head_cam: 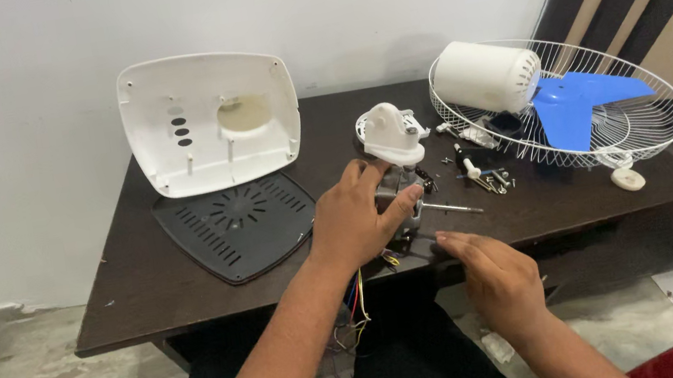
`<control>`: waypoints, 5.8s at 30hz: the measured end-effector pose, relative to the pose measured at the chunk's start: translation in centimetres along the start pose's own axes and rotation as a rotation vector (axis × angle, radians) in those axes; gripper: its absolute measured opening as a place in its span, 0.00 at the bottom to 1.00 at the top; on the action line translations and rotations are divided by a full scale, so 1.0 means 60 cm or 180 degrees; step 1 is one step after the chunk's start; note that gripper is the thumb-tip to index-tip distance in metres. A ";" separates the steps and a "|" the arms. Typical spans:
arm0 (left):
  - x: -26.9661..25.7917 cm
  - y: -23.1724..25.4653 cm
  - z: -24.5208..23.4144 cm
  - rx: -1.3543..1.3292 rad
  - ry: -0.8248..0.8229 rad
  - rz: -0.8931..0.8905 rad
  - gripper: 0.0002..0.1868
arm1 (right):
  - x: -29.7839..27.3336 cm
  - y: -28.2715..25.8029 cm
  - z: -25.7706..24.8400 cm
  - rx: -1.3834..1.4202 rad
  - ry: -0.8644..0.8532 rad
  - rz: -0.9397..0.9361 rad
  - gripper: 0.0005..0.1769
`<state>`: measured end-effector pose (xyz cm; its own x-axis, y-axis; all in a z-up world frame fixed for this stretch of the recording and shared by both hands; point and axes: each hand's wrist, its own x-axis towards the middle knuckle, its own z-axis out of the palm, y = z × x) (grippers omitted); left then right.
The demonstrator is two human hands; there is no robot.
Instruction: The person holds a disassembled electric fan motor and uses a screwdriver to adjust internal components and wires. They rotate the motor housing to access different sides while tightening screws and organizing the wiring.
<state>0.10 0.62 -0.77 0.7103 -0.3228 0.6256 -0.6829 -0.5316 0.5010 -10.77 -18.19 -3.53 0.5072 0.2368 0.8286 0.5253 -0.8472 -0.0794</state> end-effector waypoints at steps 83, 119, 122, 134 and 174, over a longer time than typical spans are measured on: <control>-0.004 0.002 -0.012 -0.0386 -0.0133 0.0285 0.30 | 0.002 -0.052 0.016 0.0497 -0.0863 0.1520 0.06; -0.008 0.000 -0.006 -0.0437 -0.0202 0.0199 0.32 | 0.009 -0.067 -0.006 0.0024 -0.0663 0.0825 0.11; -0.009 0.002 -0.006 -0.0448 -0.0167 0.0216 0.32 | 0.014 -0.063 -0.008 0.0026 -0.0588 0.0546 0.11; -0.011 0.006 -0.010 -0.0427 -0.0184 0.0228 0.30 | 0.026 -0.051 0.009 0.1262 -0.1125 0.3011 0.13; -0.023 0.011 -0.027 -0.0655 -0.0207 -0.0001 0.31 | -0.028 -0.100 0.008 0.1283 0.0342 0.2266 0.12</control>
<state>-1.60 2.00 -0.34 0.7154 -0.3762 0.5888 -0.6985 -0.3627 0.6169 -14.47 -13.29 -4.71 0.7540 -0.3565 0.5518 0.3181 -0.5368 -0.7815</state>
